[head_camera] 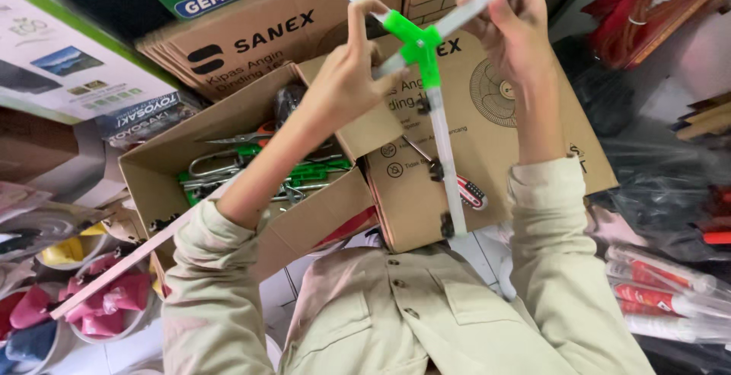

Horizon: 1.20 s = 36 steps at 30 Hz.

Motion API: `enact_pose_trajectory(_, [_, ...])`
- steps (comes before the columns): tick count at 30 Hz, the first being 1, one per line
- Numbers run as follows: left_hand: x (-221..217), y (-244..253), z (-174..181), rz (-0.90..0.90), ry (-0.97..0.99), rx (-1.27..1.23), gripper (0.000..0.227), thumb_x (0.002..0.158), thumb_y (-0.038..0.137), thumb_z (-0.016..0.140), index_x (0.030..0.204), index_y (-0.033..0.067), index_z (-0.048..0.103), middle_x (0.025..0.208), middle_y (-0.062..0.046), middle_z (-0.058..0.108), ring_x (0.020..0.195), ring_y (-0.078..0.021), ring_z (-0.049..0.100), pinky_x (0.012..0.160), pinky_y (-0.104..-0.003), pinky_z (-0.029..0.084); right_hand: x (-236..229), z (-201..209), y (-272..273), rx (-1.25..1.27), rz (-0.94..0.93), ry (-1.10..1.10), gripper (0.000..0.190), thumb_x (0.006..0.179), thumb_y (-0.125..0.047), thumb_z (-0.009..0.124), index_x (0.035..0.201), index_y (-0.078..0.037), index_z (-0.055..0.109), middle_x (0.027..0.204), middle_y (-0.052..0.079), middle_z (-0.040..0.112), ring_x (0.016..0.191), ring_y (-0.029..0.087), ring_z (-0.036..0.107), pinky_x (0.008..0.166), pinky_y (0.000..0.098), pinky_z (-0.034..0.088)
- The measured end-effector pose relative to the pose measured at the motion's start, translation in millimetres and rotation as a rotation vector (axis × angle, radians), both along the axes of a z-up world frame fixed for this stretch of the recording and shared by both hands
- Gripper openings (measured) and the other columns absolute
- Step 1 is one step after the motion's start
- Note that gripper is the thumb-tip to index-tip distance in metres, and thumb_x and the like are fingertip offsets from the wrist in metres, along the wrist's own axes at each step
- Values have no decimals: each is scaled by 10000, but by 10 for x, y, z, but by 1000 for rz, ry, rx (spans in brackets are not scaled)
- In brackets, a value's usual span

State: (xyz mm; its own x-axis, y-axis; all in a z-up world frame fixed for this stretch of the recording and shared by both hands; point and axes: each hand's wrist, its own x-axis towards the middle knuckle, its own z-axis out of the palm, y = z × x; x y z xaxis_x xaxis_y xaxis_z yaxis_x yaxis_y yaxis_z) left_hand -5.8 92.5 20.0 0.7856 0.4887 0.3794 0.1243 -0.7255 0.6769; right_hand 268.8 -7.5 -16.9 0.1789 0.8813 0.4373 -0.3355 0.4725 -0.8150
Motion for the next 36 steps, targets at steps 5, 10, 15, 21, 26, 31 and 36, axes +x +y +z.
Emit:
enact_pose_trajectory(5, [-159, -368, -277, 53, -217, 102, 748, 975, 211, 812, 1367, 73, 190, 1129, -230, 660, 834, -307, 718, 761, -370, 580, -76, -323, -251, 30, -57, 53, 415, 1038, -248, 790, 1252, -82, 475, 1101, 142, 698, 1037, 217, 703, 910, 345, 589])
enact_pose_trajectory(10, [-404, -437, -112, 4, -37, -490, 537, 1052, 283, 665, 1311, 31, 267, 1366, -168, 626, 939, -184, 789, 738, -306, 634, -51, -523, -531, 140, -126, 7, 379, 1016, -246, 804, 1178, -98, 495, 984, 129, 697, 920, 238, 698, 847, 358, 556])
enact_pose_trajectory(15, [-243, -299, -8, -247, -75, -1101, 577, 1017, 325, 654, 1480, 20, 491, 1414, -111, 624, 1208, -83, 618, 1018, -284, 502, 59, -715, -670, 173, -149, 40, 320, 1020, -220, 784, 1139, -105, 511, 891, 101, 679, 840, 205, 691, 787, 375, 526])
enact_pose_trajectory(21, [-27, -283, -52, -395, -68, -1054, 322, 951, 65, 756, 1257, -21, 705, 1352, -66, 698, 1123, -112, 674, 1049, -313, 559, 66, -677, -746, 231, -52, 75, 337, 926, -242, 774, 1125, -131, 526, 974, 90, 687, 903, 274, 693, 869, 454, 625])
enact_pose_trajectory(26, [4, -309, -167, -380, -33, -1167, 355, 920, 6, 740, 1272, 15, 697, 1141, -31, 739, 1037, -66, 693, 955, -258, 579, -330, -703, -650, 39, 91, 375, 501, 896, -87, 807, 1328, -52, 554, 1262, 186, 620, 979, 313, 683, 901, 471, 607])
enact_pose_trajectory(31, [102, -307, -332, -325, -1, -1369, 298, 944, 63, 745, 1233, 8, 698, 984, 9, 733, 833, -23, 655, 694, -203, 520, -693, -893, -614, -267, 2, 201, 236, 1035, -165, 727, 1171, 5, 633, 1045, 169, 698, 914, 182, 689, 808, 283, 568])
enact_pose_trajectory(36, [192, -290, -408, -240, 44, -1306, 275, 936, 154, 778, 1141, -2, 682, 895, 9, 694, 728, -25, 601, 588, -212, 470, -672, -1194, -414, -178, 28, 265, 216, 992, -153, 787, 999, -29, 609, 916, 120, 698, 796, 134, 659, 697, 252, 530])
